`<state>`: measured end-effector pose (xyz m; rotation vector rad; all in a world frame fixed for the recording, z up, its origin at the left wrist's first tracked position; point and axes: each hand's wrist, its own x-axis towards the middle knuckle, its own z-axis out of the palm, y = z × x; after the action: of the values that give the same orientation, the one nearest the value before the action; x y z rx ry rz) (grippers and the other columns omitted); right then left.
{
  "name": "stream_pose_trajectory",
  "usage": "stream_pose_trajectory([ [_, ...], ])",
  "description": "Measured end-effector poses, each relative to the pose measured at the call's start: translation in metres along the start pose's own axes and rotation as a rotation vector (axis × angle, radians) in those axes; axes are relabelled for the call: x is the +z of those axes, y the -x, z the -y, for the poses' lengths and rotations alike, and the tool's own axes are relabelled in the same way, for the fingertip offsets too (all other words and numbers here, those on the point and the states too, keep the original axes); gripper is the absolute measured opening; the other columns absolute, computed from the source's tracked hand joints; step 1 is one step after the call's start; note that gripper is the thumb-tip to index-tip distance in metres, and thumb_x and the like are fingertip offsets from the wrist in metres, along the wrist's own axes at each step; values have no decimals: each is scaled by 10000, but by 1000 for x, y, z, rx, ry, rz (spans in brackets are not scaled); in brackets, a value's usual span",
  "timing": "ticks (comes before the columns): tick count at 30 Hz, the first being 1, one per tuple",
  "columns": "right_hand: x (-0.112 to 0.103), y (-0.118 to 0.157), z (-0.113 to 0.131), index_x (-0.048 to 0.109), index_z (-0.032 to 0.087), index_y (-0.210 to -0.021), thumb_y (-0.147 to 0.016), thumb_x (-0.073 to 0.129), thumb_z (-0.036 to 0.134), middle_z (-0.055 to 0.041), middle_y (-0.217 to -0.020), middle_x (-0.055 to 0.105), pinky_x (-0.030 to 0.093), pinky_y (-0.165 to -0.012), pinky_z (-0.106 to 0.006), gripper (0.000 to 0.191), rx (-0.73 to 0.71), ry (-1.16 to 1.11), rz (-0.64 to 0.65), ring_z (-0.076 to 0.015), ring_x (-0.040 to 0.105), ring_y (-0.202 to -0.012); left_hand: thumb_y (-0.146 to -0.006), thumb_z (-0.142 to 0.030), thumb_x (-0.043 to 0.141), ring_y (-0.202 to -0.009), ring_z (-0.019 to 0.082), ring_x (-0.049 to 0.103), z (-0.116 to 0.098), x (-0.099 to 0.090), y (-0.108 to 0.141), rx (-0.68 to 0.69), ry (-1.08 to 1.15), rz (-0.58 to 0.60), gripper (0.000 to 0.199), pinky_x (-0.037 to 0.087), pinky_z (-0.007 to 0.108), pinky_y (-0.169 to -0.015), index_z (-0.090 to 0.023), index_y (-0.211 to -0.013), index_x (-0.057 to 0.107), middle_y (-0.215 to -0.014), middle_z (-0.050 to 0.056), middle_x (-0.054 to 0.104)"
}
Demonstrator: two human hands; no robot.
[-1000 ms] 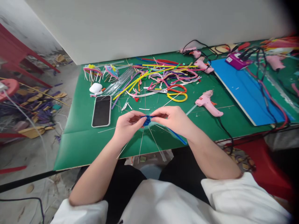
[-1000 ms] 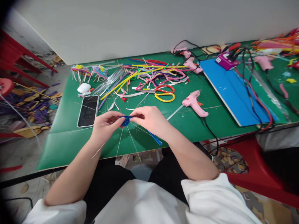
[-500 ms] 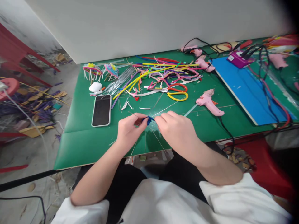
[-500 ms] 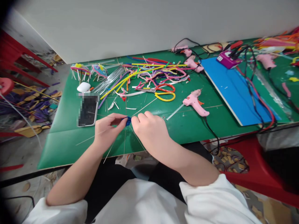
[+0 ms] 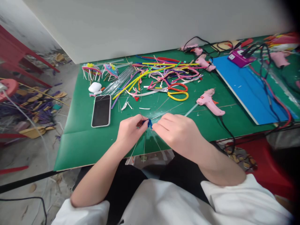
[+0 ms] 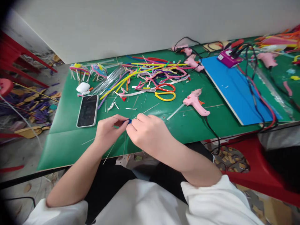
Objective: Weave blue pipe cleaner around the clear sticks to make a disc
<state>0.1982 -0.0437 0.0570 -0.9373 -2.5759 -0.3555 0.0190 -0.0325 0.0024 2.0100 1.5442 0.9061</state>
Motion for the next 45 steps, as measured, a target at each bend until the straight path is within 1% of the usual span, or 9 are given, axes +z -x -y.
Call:
stream_pose_trajectory([
  [4,3,0,-15,661,171,-718,-867,495,153,-18,-636,634,326,-579,-298,224,79,4,-83,-159,548,-722,-762,-243,616,-589,93,615,-4,-4,-1,-26,108,135,87,476,179,-573,-196,-795,682,-690,-28,691],
  [7,4,1,-23,669,174,-708,-867,533,241,-21,-651,653,349,-625,-311,219,178,5,-36,-174,567,-734,-762,-226,618,-600,88,615,-6,-8,-1,-24,162,228,76,479,176,-593,-188,-786,679,-705,-26,695],
  [12,-4,7,-36,668,193,-692,-838,582,287,-9,-686,671,362,-617,-295,194,318,-170,329,-176,591,-726,-772,-207,603,-635,98,627,-9,-12,0,77,194,507,90,477,192,-620,-183,-808,682,-722,-15,697],
  [17,-4,11,-58,681,237,-736,-841,571,269,43,-742,686,389,-626,-242,156,166,-649,610,-126,608,-722,-785,-220,601,-643,109,637,-16,-21,1,155,376,727,106,488,200,-618,-167,-814,688,-730,16,707],
  [26,18,1,-64,692,202,-785,-852,539,227,21,-756,694,446,-668,-226,169,126,-893,553,-113,623,-717,-714,-238,701,-563,104,617,-11,-22,4,-40,756,208,95,516,189,-507,-152,-718,662,-676,36,680],
  [31,23,-3,-46,645,212,-1060,-832,600,287,-39,-1058,677,447,-903,-334,245,167,-794,60,-177,589,-1029,-697,-220,714,-541,90,612,-9,-20,0,-94,767,35,75,518,172,-499,-164,-714,667,-647,11,671],
  [35,28,-9,-28,646,213,-965,-816,624,257,-11,-941,701,441,-948,-349,157,99,-854,-164,-152,624,-934,-689,-215,716,-525,85,614,-9,-20,-1,-114,738,-43,76,519,164,-494,-163,-716,667,-629,0,665],
  [40,28,-12,-15,665,198,-839,-805,628,206,9,-831,708,503,-729,-232,51,360,-976,-153,-112,643,-778,-709,-222,698,-559,92,643,-13,-19,2,-98,634,-177,72,534,161,-516,-164,-744,673,-666,-3,683],
  [45,34,-13,-14,654,204,-911,-741,692,250,11,-902,695,510,-785,-246,181,504,-1320,-60,-114,643,-832,-737,-233,671,-636,99,664,-16,-16,4,-128,508,-297,76,560,176,-602,-175,-787,665,-750,0,701],
])
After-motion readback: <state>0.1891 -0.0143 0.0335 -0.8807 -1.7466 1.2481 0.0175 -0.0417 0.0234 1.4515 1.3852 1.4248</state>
